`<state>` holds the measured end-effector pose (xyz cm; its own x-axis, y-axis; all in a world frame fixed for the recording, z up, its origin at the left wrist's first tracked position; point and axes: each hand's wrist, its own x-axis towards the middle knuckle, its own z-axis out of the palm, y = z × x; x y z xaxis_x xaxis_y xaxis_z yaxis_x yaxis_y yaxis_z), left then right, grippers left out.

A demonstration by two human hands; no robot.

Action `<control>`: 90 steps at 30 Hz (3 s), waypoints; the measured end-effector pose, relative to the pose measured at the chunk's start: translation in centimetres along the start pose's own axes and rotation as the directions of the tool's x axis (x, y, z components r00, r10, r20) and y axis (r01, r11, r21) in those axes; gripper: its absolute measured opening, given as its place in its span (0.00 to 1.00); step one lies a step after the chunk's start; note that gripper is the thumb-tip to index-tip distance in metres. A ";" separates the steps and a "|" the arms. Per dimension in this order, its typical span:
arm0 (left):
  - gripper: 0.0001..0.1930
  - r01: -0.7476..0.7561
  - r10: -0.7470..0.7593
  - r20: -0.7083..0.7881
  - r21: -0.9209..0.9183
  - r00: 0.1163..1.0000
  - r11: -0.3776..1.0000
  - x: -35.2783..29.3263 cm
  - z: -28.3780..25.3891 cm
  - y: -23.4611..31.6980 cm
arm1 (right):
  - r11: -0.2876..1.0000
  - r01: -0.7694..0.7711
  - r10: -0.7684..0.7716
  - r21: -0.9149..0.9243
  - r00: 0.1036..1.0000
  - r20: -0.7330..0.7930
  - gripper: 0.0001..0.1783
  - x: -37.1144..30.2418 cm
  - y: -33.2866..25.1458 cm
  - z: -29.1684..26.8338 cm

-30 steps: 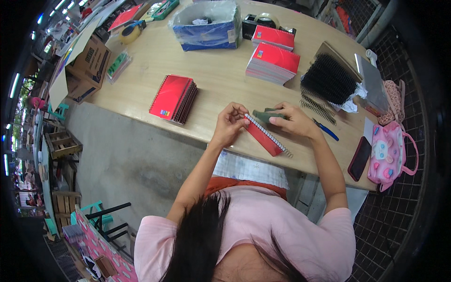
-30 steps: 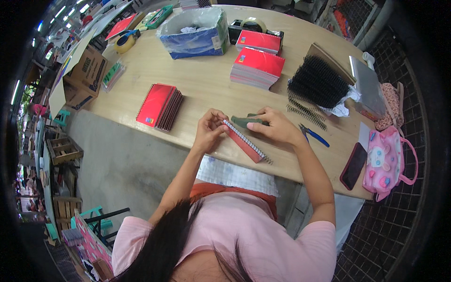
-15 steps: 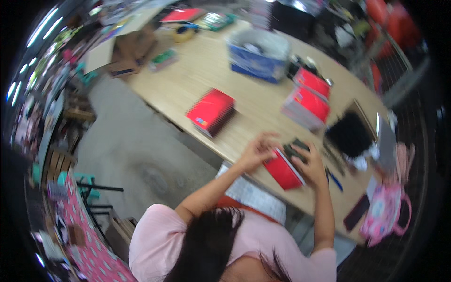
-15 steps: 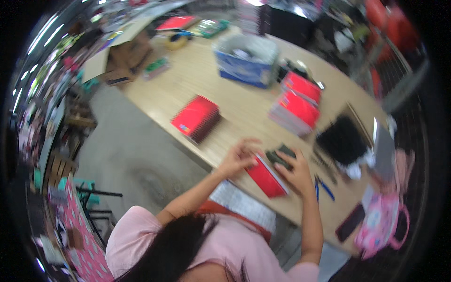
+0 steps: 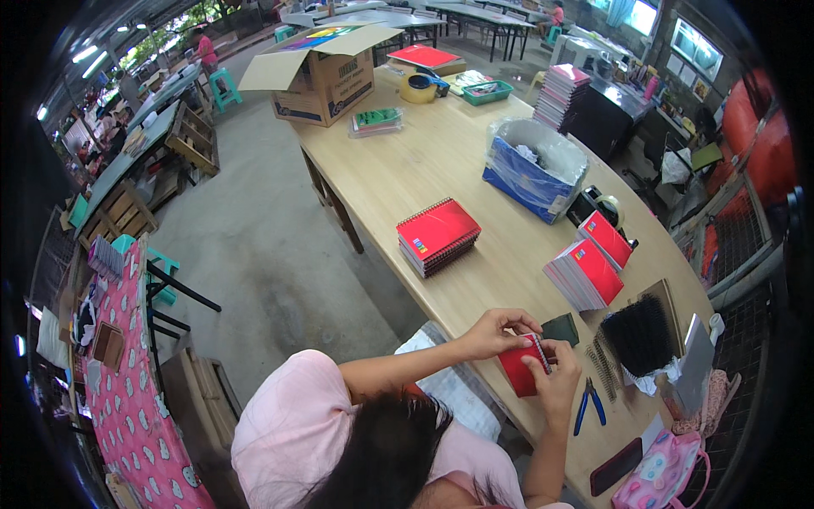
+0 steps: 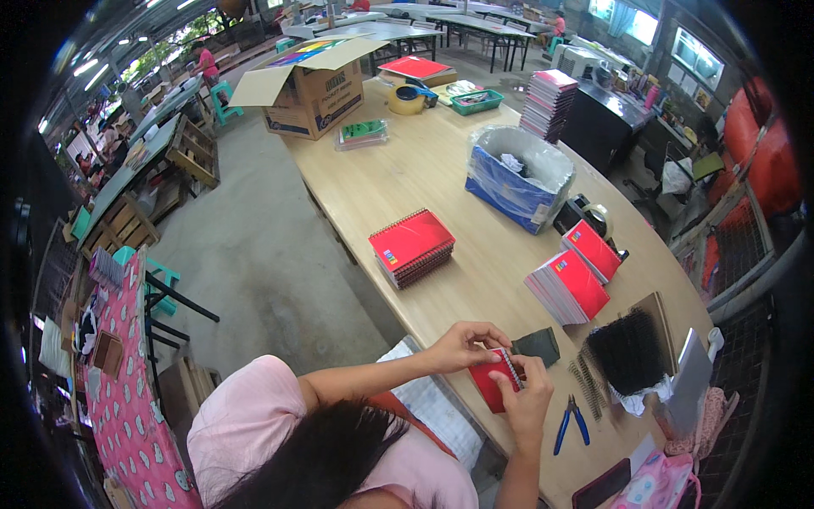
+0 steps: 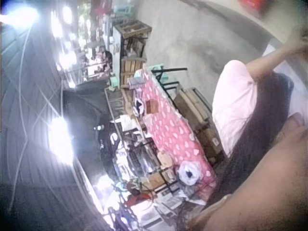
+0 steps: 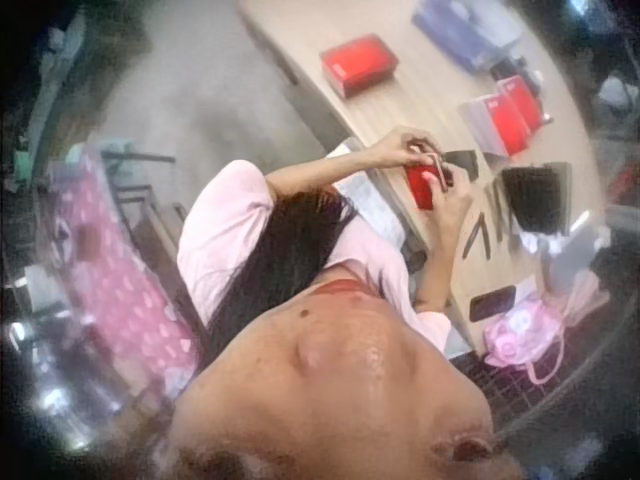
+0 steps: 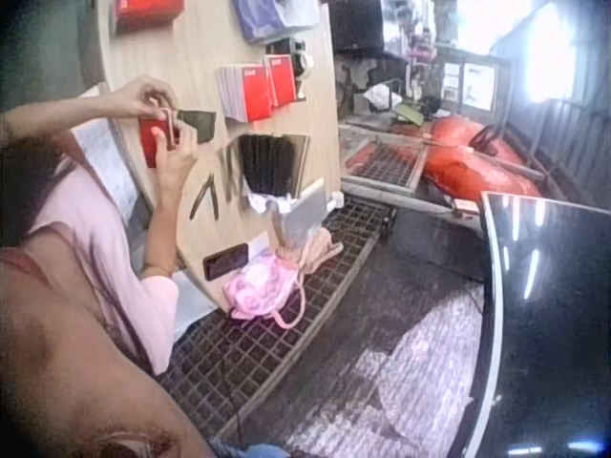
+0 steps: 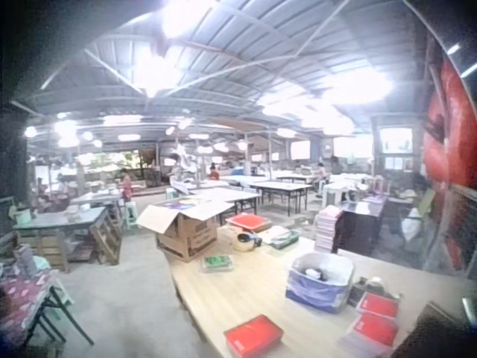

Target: The person manually assembles notebooks by inserting spiral wire into the punched holes of red notebook covers and paper stacks, then using pliers to trim and secure the wire ends.

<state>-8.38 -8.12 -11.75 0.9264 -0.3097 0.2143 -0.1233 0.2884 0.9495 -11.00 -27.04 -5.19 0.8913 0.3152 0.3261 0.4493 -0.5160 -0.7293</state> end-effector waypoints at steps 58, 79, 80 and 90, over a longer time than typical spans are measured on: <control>0.12 0.196 -0.186 -0.065 0.205 0.980 0.959 0.4 -1.9 2.3 | 0.584 0.439 -0.443 -0.683 0.877 0.185 0.23 3.7 -2.5 -5.8; 0.10 0.122 -0.093 -0.254 0.101 0.963 0.987 -0.1 -2.1 1.1 | 0.977 0.039 -0.079 -0.207 0.979 -0.188 0.18 2.9 0.5 -5.0; 0.10 0.098 -0.113 -0.302 -0.063 0.947 0.993 -0.3 -2.5 1.2 | 0.978 0.033 -0.073 -0.208 0.979 -0.188 0.18 2.1 1.9 -5.4; 0.19 -0.267 0.234 -0.166 -0.223 0.958 0.938 -4.1 4.1 0.8 | -0.003 0.055 0.533 0.998 0.845 -0.045 0.21 -1.4 3.5 4.5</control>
<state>-13.72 -10.32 -10.96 0.9176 -0.0792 0.3894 -0.2840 0.5548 0.7820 -11.01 -25.68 -10.94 0.9952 -0.0452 -0.0864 -0.0135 0.8142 -0.5804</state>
